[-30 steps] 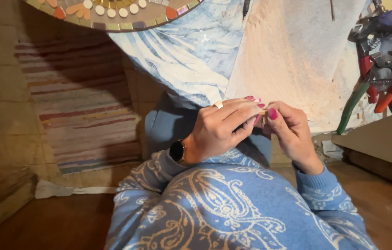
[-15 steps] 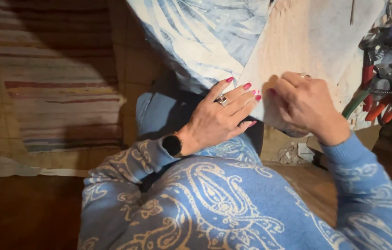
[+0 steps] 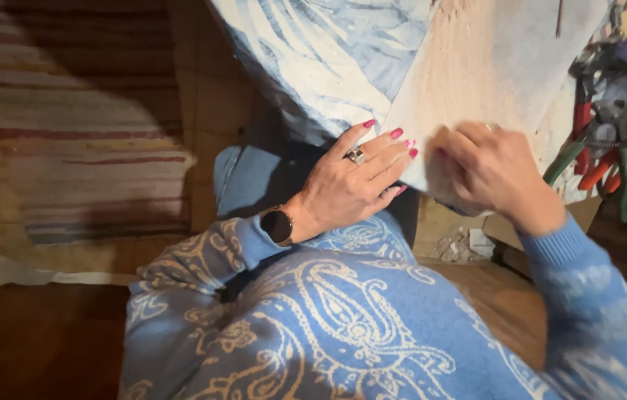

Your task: The person sits at a work table assembling a round mosaic mandala artwork. They fit small tile pieces onto the design by hand, mark a tile with a pen, and use hand nippers to trim tiles to shape before placing them on the mosaic.

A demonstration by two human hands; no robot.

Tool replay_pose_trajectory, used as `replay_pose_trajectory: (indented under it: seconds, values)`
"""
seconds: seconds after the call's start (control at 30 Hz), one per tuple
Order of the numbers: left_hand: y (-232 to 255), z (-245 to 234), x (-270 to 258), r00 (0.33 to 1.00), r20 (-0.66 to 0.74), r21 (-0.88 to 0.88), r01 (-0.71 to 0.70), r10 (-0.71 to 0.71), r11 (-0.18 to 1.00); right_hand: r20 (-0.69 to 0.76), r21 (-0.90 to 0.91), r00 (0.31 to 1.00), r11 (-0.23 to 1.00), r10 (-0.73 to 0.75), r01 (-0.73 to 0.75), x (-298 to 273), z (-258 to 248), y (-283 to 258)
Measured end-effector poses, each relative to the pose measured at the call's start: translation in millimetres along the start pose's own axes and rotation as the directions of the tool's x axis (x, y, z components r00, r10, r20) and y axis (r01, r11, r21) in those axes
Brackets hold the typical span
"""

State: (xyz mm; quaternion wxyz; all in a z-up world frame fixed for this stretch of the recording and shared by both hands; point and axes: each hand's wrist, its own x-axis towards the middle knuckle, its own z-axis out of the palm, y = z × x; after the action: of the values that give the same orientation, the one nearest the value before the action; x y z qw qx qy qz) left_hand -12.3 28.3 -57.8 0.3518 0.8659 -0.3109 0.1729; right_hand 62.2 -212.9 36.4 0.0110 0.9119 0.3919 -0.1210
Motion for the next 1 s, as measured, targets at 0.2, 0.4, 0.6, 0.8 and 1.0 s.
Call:
replay_pose_trajectory:
  seconds: [0.2, 0.4, 0.6, 0.8, 1.0]
  values:
    - [-2, -2, 2, 1.000, 0.010, -0.022, -0.006, 0.006, 1.000, -0.019, 0.042, 1.000, 0.999, 0.002, -0.001, -9, -6, 0]
    - [1, 1, 1, 1.000, -0.011, -0.043, 0.024, -0.025, 0.999, -0.035, -0.013, 0.997, 0.998, -0.067, 0.067, 9, -4, -3]
    - [-1, -5, 4, 1.000, -0.025, -0.069, 0.001, -0.003, 0.998, -0.005, 0.043, 0.996, 0.995, 0.092, -0.092, -38, -8, 2]
    - [2, -4, 7, 0.999, -0.030, -0.067, 0.029, -0.031, 0.997, 0.070, 0.746, 0.946, 0.613, 0.317, -0.261, -41, -4, -11]
    - [4, -7, 8, 0.999, -0.023, -0.051, 0.042, -0.044, 0.998, 0.057, 0.884, 0.960, 0.433, 0.275, -0.177, -43, -7, -12]
